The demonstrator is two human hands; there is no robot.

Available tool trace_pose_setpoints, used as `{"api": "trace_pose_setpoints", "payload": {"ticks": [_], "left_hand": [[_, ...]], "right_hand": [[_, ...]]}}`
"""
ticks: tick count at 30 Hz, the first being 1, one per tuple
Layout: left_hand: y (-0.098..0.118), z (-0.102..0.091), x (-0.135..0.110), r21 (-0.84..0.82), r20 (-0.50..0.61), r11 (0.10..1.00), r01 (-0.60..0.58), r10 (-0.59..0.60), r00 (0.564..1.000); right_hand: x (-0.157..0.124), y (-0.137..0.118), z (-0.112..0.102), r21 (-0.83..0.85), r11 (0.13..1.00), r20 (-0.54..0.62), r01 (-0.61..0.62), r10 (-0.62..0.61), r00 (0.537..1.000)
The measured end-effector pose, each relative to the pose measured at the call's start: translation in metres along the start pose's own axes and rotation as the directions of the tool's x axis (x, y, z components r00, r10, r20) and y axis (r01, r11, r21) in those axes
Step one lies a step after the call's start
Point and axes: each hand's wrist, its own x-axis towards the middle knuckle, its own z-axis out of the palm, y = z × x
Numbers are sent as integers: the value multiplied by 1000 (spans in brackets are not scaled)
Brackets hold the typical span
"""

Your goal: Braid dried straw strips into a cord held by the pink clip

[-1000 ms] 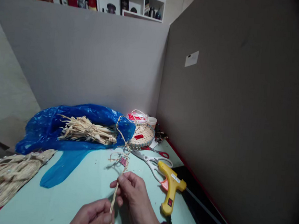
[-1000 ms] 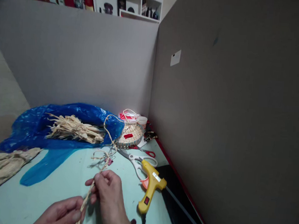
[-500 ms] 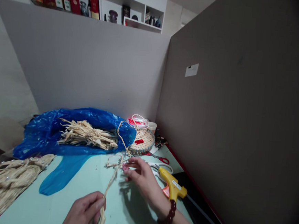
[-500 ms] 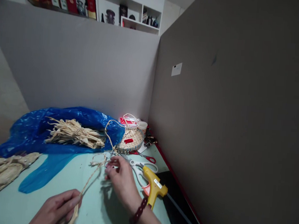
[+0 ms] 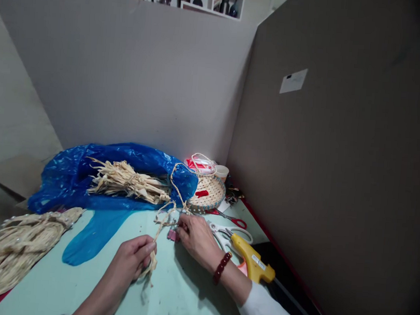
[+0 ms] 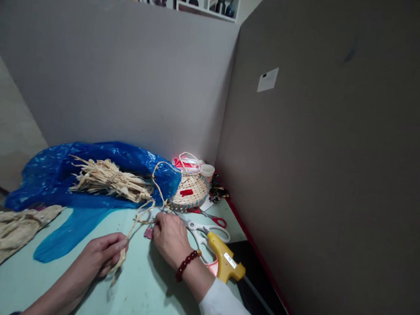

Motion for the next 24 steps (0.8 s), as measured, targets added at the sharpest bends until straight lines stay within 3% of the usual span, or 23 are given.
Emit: {"api": "trace_pose_setpoints", "payload": {"ticks": [5, 12, 16, 20, 24], "left_hand": [[1, 8, 15, 12, 14, 1000, -6, 6, 1000], [0, 4, 16, 41, 68, 999, 12, -14, 998], [1, 4, 16, 83, 88, 997, 1, -8, 996], [0, 2, 13, 118, 108, 993, -8, -5, 994], [-2, 2, 12, 118, 97, 993, -10, -2, 995]], "right_hand": [[-4, 1, -1, 52, 998, 47, 19, -21, 999], [2, 1, -11, 187, 981, 175, -42, 9, 985], [5, 3, -13, 393, 914, 221, -100, 11, 975], [4, 7, -7, 470, 868, 206, -156, 64, 976], [3, 5, -9, 580, 777, 268, -246, 103, 958]]}}
